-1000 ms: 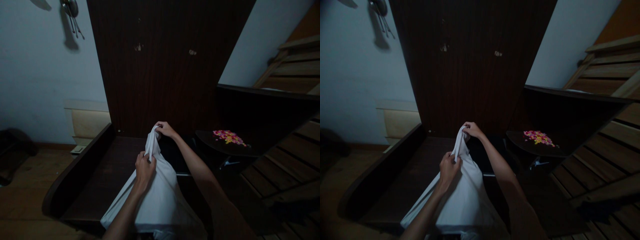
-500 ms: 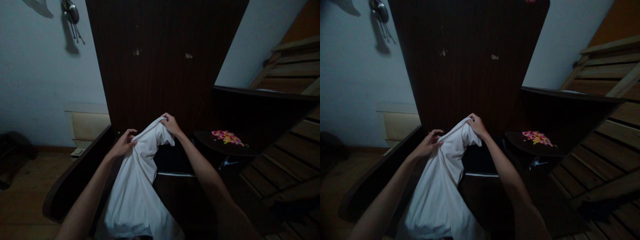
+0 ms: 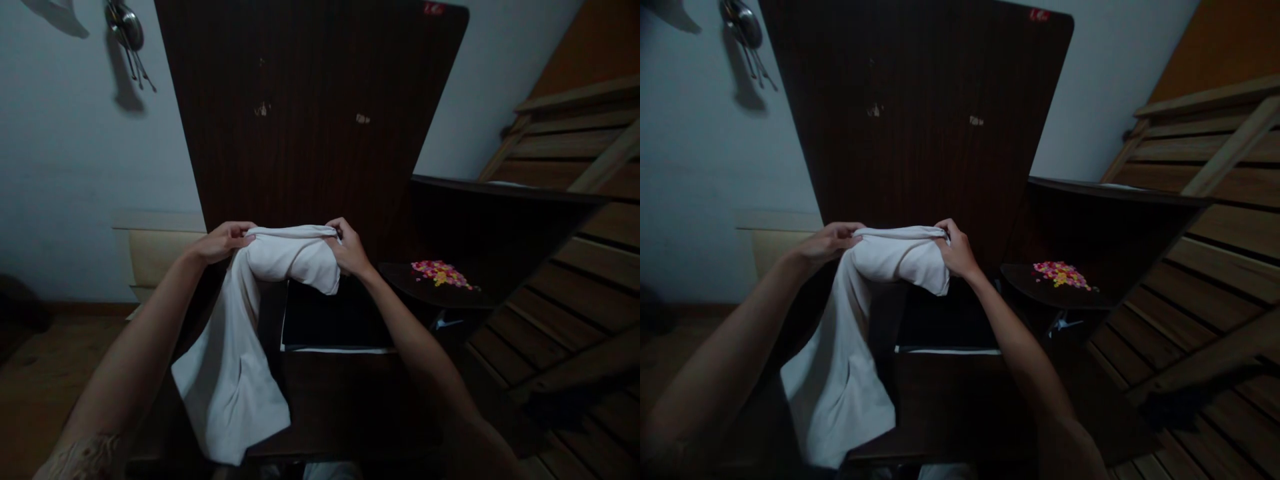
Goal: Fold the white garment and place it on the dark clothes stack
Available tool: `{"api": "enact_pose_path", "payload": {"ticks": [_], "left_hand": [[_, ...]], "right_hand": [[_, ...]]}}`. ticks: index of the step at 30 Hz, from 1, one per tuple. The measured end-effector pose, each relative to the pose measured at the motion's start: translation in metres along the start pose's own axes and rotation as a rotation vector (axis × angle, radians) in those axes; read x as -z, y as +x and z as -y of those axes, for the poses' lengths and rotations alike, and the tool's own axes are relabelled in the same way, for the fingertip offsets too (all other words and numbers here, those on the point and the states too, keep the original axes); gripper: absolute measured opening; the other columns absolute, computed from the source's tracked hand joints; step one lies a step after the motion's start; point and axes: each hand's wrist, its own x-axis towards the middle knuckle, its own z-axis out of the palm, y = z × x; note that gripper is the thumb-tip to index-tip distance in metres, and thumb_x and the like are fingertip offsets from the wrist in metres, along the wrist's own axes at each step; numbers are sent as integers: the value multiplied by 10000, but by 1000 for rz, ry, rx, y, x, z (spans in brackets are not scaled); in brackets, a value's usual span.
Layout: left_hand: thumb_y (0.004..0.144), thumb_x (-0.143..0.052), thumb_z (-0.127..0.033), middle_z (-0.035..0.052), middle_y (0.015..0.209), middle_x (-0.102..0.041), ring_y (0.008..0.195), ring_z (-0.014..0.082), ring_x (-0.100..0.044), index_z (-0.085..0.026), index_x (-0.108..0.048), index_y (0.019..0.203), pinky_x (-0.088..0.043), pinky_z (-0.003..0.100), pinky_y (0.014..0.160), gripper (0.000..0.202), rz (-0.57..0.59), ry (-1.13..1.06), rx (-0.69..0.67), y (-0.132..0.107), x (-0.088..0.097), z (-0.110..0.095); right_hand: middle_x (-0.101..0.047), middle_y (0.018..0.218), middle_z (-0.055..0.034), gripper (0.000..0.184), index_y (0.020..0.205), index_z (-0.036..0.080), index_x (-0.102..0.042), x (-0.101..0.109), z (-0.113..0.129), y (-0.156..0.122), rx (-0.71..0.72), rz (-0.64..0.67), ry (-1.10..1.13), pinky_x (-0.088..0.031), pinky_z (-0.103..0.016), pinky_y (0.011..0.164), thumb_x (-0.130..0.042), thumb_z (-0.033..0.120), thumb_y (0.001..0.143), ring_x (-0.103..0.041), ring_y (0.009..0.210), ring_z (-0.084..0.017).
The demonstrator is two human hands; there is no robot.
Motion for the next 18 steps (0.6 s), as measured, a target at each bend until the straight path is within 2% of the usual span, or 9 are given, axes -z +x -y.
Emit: {"api": "enact_pose_path", "payload": {"ticks": [4, 8, 10, 12, 16, 18], "left_hand": [[699, -752, -330, 53, 725, -648, 708, 191, -617, -129, -695, 881, -474, 276, 638, 277, 102, 227, 49, 15, 7, -19], [704, -667, -238, 45, 801, -653, 776, 176, -605, -149, -640, 894, -466, 252, 689, 211, 160, 496, 6, 37, -2, -11], [704, -621, -201, 31, 823, -637, 768, 158, -585, -158, -590, 987, -452, 236, 681, 288, 130, 521, -62, 41, -13, -4], [706, -599, -190, 31, 873, -632, 790, 157, -581, -166, -549, 1068, -452, 235, 687, 367, 146, 481, -107, 40, -25, 1], [684, -609, -195, 62, 1003, -661, 909, 198, -609, -174, -608, 1064, -482, 263, 766, 381, 359, 392, -53, 32, -48, 1], [649, -603, -155, 60, 1034, -681, 959, 214, -621, -185, -653, 1055, -485, 273, 813, 410, 402, 400, -31, 32, -58, 1]], "right_hand": [[-598, 871, -21, 184, 908, 206, -542, 11, -7, -4, -65, -1, 65, -425, -277, 744, -586, 342, 792, -544, 823, -170], [-615, 831, -21, 157, 868, 204, -554, 20, -19, -10, -140, 2, 2, -434, -281, 724, -592, 309, 758, -564, 792, -174], [-627, 827, -22, 146, 864, 203, -564, 24, -28, -14, -159, -10, -32, -443, -292, 742, -585, 285, 745, -578, 797, -179], [-643, 854, -25, 151, 863, 201, -573, 29, -37, -18, -177, -26, -23, -457, -306, 780, -586, 263, 727, -599, 838, -188], [-679, 887, -31, 214, 888, 192, -612, 45, -50, -27, -275, 51, 69, -488, -318, 794, -616, 239, 679, -634, 868, -195], [-697, 903, -38, 261, 933, 184, -652, 52, -52, -33, -304, 115, 83, -498, -322, 798, -631, 242, 680, -646, 868, -195]]}}
